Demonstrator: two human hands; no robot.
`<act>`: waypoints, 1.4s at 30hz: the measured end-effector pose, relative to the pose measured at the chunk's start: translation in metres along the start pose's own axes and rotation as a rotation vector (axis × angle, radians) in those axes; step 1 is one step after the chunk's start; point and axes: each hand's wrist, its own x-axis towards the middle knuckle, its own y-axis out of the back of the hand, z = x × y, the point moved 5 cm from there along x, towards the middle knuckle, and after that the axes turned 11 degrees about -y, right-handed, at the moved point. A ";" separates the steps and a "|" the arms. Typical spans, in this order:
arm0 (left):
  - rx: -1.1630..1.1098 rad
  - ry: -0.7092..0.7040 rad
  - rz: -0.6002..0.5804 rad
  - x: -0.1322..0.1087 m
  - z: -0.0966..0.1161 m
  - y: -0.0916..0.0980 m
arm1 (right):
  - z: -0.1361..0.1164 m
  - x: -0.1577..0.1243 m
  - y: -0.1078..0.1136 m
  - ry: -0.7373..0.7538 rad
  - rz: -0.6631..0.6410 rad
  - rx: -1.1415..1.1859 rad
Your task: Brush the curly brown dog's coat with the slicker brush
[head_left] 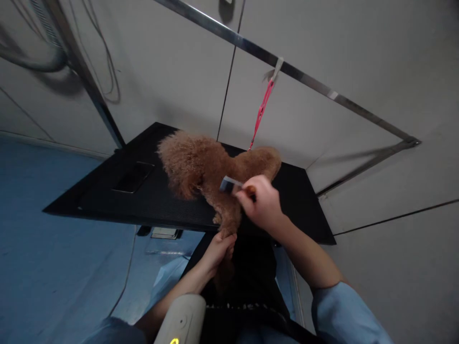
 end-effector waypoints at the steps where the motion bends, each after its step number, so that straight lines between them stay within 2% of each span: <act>1: -0.009 0.001 -0.004 0.000 0.000 0.000 | -0.001 -0.001 -0.005 0.032 -0.083 -0.004; 2: -0.023 0.004 -0.005 0.000 0.000 0.000 | -0.001 -0.002 -0.010 0.050 -0.156 -0.014; 3: -0.038 0.009 -0.002 0.000 0.000 -0.001 | 0.000 -0.002 -0.012 0.043 -0.177 -0.018; 4: -0.051 0.015 0.004 -0.001 0.000 0.000 | 0.002 -0.001 -0.009 0.005 -0.126 -0.010; 6: -0.060 0.032 0.023 -0.002 0.001 0.000 | 0.007 0.001 0.001 -0.078 0.064 0.038; 7: -0.061 0.034 0.034 -0.002 0.002 0.000 | 0.007 0.001 0.003 -0.075 0.102 0.061; 8: -0.062 0.038 0.038 -0.003 0.003 0.001 | 0.006 0.000 0.001 -0.039 0.066 0.072; 10: -0.077 0.035 0.045 -0.005 0.005 0.001 | 0.002 -0.003 -0.010 0.043 -0.112 0.055; 11: -0.087 0.031 0.046 -0.007 0.006 0.001 | 0.003 -0.004 -0.013 0.044 -0.158 0.043; 12: -0.093 0.030 0.047 -0.008 0.006 0.002 | 0.006 -0.005 -0.013 0.007 -0.133 0.039; 15: -0.085 0.047 0.059 -0.012 0.006 0.004 | 0.015 -0.008 -0.004 -0.119 0.082 0.084; 19: -0.076 0.037 0.048 -0.015 0.005 0.006 | 0.015 -0.016 -0.014 -0.034 -0.094 0.132; 20: -0.075 0.034 0.048 -0.016 0.006 0.006 | 0.019 -0.018 -0.012 -0.074 -0.054 0.148; 22: -0.065 0.042 0.050 -0.019 0.007 0.007 | 0.030 -0.022 -0.001 -0.199 0.137 0.201; 23: -0.060 0.048 0.044 -0.021 0.008 0.007 | 0.033 -0.025 0.001 -0.225 0.182 0.236; 24: -0.053 0.060 0.024 -0.024 0.009 0.007 | 0.033 -0.027 -0.001 -0.207 0.150 0.271; 26: -0.036 0.087 -0.024 -0.031 0.009 0.008 | 0.031 -0.034 -0.012 -0.149 -0.017 0.327; 27: -0.029 0.102 -0.042 -0.035 0.008 0.010 | 0.032 -0.038 -0.017 -0.156 -0.057 0.344; 28: -0.021 0.115 -0.053 -0.039 0.007 0.013 | 0.036 -0.043 -0.018 -0.205 -0.019 0.357; 31: 0.016 0.140 -0.058 -0.049 0.003 0.025 | 0.050 -0.062 -0.014 -0.406 0.284 0.408; 32: 0.039 0.147 -0.064 -0.052 0.002 0.028 | 0.050 -0.068 -0.016 -0.403 0.281 0.440; 35: 0.131 0.134 -0.063 -0.058 0.003 0.035 | 0.041 -0.079 -0.033 -0.337 0.039 0.531; 36: 0.164 0.121 -0.057 -0.059 0.005 0.036 | 0.041 -0.082 -0.036 -0.368 0.038 0.538; 39: 0.245 0.110 -0.049 -0.064 0.011 0.040 | 0.047 -0.094 -0.030 -0.533 0.314 0.531; 40: 0.275 0.121 -0.062 -0.066 0.013 0.041 | 0.045 -0.096 -0.030 -0.528 0.344 0.555; 42: 0.354 0.138 -0.114 -0.071 0.018 0.044 | 0.037 -0.095 -0.040 -0.440 0.214 0.652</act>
